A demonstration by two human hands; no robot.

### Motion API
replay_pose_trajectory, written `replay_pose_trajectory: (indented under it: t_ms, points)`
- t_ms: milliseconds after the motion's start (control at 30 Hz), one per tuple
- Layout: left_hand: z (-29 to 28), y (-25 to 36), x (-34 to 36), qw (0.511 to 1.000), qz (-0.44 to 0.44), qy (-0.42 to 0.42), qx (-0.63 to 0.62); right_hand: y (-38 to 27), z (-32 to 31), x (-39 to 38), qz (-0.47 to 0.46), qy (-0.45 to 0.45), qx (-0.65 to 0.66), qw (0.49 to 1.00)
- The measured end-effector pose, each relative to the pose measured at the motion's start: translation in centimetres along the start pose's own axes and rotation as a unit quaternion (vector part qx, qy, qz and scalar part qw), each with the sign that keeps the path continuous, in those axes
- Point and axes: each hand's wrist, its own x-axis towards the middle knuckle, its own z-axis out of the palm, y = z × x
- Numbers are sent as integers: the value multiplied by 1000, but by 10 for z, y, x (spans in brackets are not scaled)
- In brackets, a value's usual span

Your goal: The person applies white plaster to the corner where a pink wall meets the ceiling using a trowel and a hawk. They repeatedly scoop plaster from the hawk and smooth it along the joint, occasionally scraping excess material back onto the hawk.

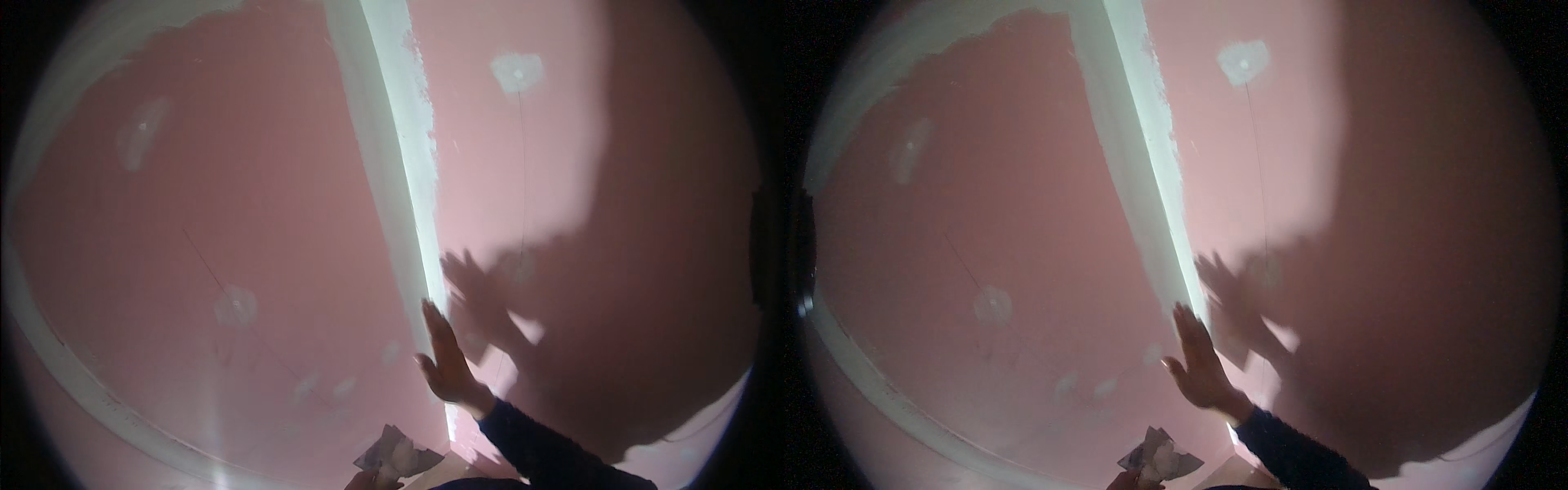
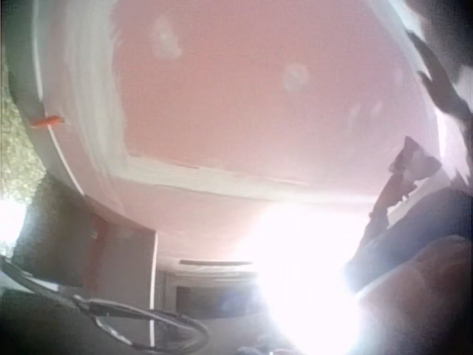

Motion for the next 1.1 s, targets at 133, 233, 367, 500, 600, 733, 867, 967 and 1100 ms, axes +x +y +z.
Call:
replay_pose_trajectory:
  t_ms: [133,233,367,500,600,733,867,967,1100]
  points:
    - [6,-20,13,999,36,3,25,-20,5,87,-57,78,-50,994]
    - [14,-34,22,1000,1,7,-4,-13,23,102,-4,66,-78,995]
    - [21,-40,14,997,-59,39,21,-5,39,87,-30,95,-77,992]
    - [12,-30,5,999,-43,21,24,-13,31,87,-21,91,-83,992]
    - [-2,-19,2,998,-56,-5,22,-21,19,87,-10,55,-93,994]
    - [-13,-7,-5,997,-49,19,56,-31,13,71,11,-17,-99,995]
    - [-15,12,-9,995,-63,17,77,-28,18,65,42,23,-84,995]
    - [-22,32,-6,976,-185,-96,60,-24,16,71,39,5,-98,994]
    - [-27,50,1,981,-164,-86,57,-27,1,58,22,-11,-62,998]
